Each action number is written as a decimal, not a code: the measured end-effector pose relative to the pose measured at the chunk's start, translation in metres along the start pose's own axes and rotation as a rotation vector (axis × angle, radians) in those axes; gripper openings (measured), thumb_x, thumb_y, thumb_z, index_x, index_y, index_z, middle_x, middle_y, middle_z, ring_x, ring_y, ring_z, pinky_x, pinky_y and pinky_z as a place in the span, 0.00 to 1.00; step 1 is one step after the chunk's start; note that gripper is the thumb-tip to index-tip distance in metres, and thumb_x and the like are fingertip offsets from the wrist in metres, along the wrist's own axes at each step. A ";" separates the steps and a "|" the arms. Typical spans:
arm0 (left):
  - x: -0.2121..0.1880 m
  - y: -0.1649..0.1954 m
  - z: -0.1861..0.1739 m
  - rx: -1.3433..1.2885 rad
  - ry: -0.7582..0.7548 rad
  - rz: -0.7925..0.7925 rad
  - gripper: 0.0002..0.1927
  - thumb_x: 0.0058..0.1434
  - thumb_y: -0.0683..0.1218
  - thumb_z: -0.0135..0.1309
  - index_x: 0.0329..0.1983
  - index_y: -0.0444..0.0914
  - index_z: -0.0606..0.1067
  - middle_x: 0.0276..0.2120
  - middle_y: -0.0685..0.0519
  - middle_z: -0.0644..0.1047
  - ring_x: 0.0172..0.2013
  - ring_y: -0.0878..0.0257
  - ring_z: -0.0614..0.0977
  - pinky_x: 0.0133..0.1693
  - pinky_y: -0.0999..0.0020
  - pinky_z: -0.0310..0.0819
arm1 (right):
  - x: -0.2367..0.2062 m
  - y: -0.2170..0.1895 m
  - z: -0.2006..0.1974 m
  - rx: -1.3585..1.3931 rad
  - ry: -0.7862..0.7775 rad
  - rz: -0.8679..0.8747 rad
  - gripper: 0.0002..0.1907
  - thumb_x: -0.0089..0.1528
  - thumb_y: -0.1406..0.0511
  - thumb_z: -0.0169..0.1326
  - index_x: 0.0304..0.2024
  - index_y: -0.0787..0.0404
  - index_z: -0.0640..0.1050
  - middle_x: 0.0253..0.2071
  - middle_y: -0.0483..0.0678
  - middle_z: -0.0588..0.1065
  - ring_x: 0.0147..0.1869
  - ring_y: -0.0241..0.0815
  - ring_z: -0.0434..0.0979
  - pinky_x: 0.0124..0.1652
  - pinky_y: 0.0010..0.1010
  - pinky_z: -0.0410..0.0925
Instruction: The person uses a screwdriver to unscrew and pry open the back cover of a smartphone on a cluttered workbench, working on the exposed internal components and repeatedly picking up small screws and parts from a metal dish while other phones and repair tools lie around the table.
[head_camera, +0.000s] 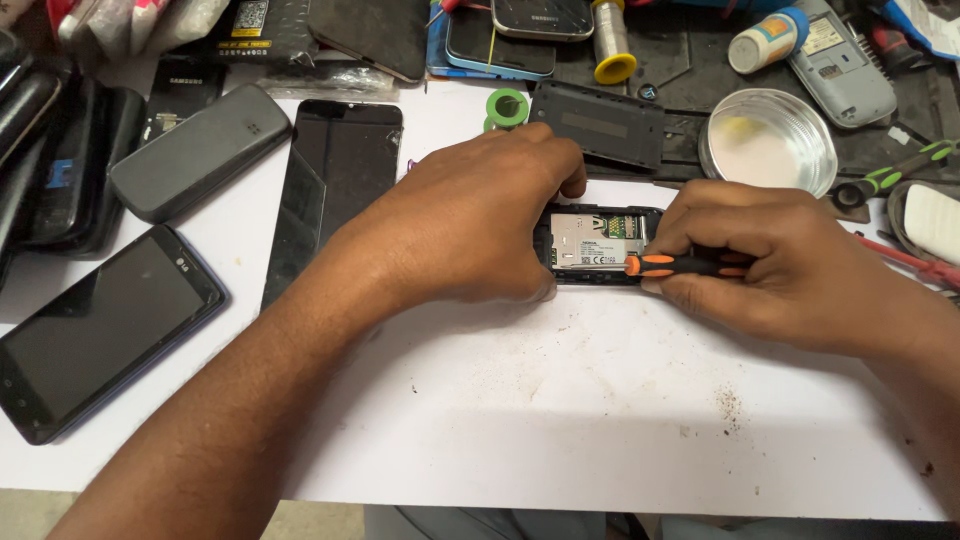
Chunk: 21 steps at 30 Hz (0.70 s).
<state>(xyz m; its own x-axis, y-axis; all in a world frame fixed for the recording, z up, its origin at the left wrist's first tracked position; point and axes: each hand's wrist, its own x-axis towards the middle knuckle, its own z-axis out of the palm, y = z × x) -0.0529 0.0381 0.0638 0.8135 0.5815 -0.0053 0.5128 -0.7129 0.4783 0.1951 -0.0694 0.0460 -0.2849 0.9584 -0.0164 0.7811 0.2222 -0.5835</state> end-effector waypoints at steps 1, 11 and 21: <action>0.000 0.000 0.000 -0.002 0.005 0.006 0.28 0.39 0.44 0.69 0.46 0.38 0.76 0.42 0.51 0.77 0.44 0.56 0.80 0.44 0.59 0.75 | 0.000 0.000 0.000 0.011 -0.004 0.012 0.10 0.53 0.67 0.64 0.36 0.63 0.83 0.35 0.43 0.75 0.33 0.35 0.72 0.27 0.28 0.63; -0.001 -0.001 -0.001 -0.007 0.009 0.025 0.29 0.38 0.43 0.69 0.46 0.38 0.76 0.42 0.51 0.77 0.45 0.56 0.80 0.45 0.59 0.75 | 0.000 0.006 -0.004 0.077 -0.017 -0.092 0.10 0.55 0.65 0.65 0.40 0.60 0.84 0.38 0.41 0.76 0.36 0.33 0.72 0.29 0.25 0.63; -0.002 0.000 -0.002 0.001 0.044 0.020 0.27 0.40 0.43 0.69 0.46 0.37 0.76 0.42 0.50 0.78 0.44 0.55 0.80 0.45 0.58 0.75 | -0.005 0.007 -0.012 0.076 -0.034 -0.019 0.12 0.54 0.66 0.64 0.40 0.57 0.87 0.32 0.40 0.76 0.29 0.32 0.70 0.24 0.25 0.61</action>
<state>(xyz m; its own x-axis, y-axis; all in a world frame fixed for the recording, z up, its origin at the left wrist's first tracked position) -0.0551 0.0380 0.0659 0.8107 0.5839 0.0424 0.4972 -0.7250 0.4766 0.2082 -0.0702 0.0517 -0.3188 0.9473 -0.0313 0.7317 0.2249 -0.6435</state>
